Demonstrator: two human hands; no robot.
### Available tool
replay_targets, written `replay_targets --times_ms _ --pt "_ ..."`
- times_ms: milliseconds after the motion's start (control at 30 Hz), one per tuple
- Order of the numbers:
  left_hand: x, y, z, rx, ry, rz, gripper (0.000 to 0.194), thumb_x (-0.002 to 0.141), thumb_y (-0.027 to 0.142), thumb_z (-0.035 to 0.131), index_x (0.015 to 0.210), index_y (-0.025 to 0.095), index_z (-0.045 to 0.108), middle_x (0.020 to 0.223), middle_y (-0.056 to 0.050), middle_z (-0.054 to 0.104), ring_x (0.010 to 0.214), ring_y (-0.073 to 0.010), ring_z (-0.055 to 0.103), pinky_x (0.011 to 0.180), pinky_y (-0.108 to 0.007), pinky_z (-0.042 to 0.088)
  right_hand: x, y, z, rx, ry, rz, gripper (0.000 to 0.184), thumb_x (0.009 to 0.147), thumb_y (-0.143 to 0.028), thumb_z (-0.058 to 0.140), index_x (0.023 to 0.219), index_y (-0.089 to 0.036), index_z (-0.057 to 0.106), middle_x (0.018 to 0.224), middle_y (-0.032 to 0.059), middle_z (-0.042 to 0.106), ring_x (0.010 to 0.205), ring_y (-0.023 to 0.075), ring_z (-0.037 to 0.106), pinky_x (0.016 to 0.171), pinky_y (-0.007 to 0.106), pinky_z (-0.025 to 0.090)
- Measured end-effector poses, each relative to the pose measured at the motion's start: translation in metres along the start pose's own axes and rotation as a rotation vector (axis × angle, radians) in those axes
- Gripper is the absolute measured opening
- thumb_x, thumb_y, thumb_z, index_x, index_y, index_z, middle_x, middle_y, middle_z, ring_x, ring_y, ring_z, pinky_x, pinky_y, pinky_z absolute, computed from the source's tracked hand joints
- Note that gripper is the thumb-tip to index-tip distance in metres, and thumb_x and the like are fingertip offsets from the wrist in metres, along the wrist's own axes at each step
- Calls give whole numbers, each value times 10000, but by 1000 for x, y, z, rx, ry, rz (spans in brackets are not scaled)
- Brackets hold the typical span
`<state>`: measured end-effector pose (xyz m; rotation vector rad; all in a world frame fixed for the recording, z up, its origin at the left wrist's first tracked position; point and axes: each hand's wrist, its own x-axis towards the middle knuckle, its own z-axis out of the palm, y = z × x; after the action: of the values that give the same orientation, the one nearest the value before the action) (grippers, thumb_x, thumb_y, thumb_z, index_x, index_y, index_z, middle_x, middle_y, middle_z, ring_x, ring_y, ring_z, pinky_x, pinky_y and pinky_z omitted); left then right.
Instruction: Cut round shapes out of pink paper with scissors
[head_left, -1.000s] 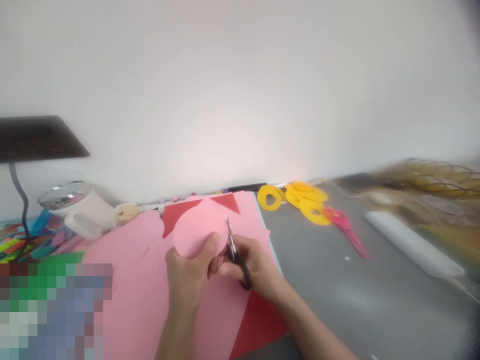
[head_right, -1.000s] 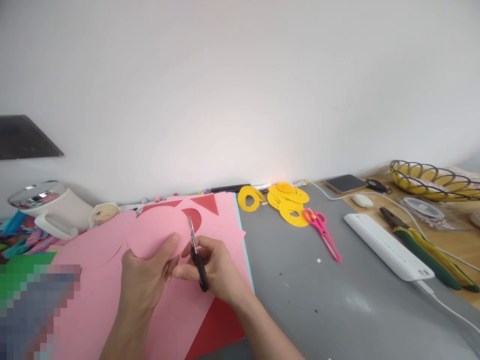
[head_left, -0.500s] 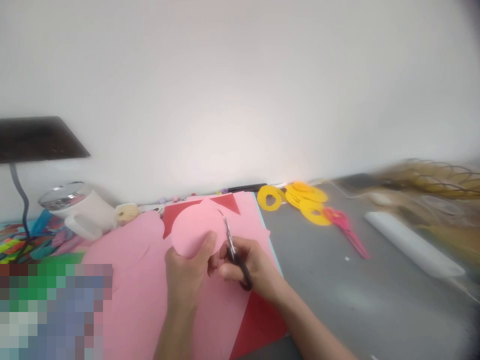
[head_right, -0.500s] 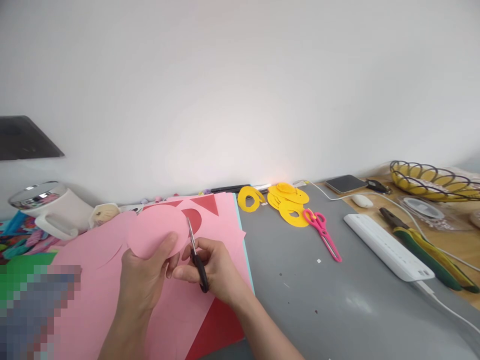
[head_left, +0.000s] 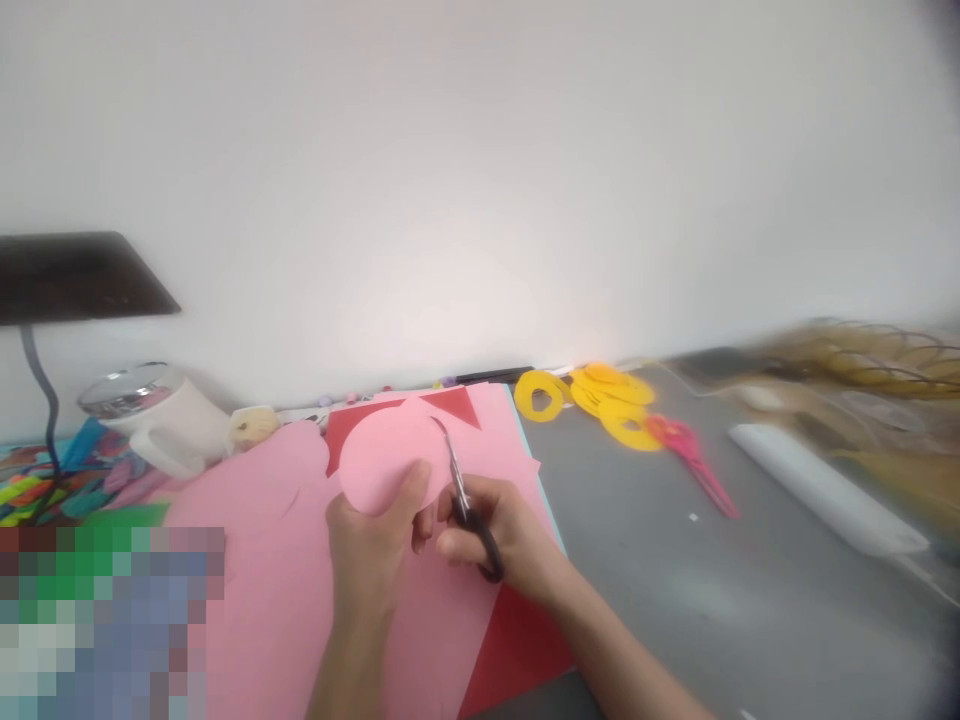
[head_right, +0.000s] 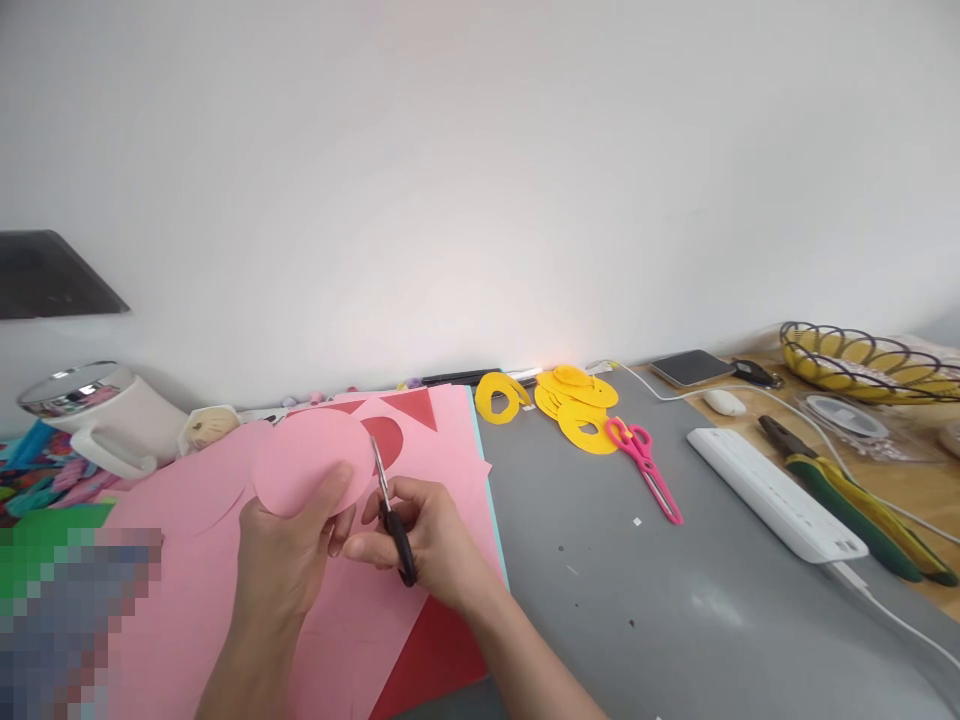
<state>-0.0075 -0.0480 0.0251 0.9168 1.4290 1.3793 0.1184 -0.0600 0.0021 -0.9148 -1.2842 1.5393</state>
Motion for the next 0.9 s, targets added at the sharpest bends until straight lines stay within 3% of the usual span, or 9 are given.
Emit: replay_targets --times_ms 400,733,900 --pt "0 -2 -2 90 -16 24 430 573 296 747 341 209 395 318 49 388 340 -90 370 377 -253 340 1 5 -8 -50 -31 -12 503 602 -594 799 856 -185 655 544 -30 538 487 125 445 491 259 383" --pt "-3 2 -2 95 -27 25 416 601 286 741 360 206 410 333 51 398 346 -90 376 384 -255 334 -1 1 -3 -16 37 -20 428 600 -532 817 706 -191 582 494 -63 462 471 99 390 460 231 342" --pt "-4 4 -1 102 -27 23 447 620 299 727 337 208 393 329 39 402 340 -89 371 380 -258 330 0 -1 0 0 102 36 371 629 -454 795 689 -195 538 518 -59 471 482 113 465 468 235 375"
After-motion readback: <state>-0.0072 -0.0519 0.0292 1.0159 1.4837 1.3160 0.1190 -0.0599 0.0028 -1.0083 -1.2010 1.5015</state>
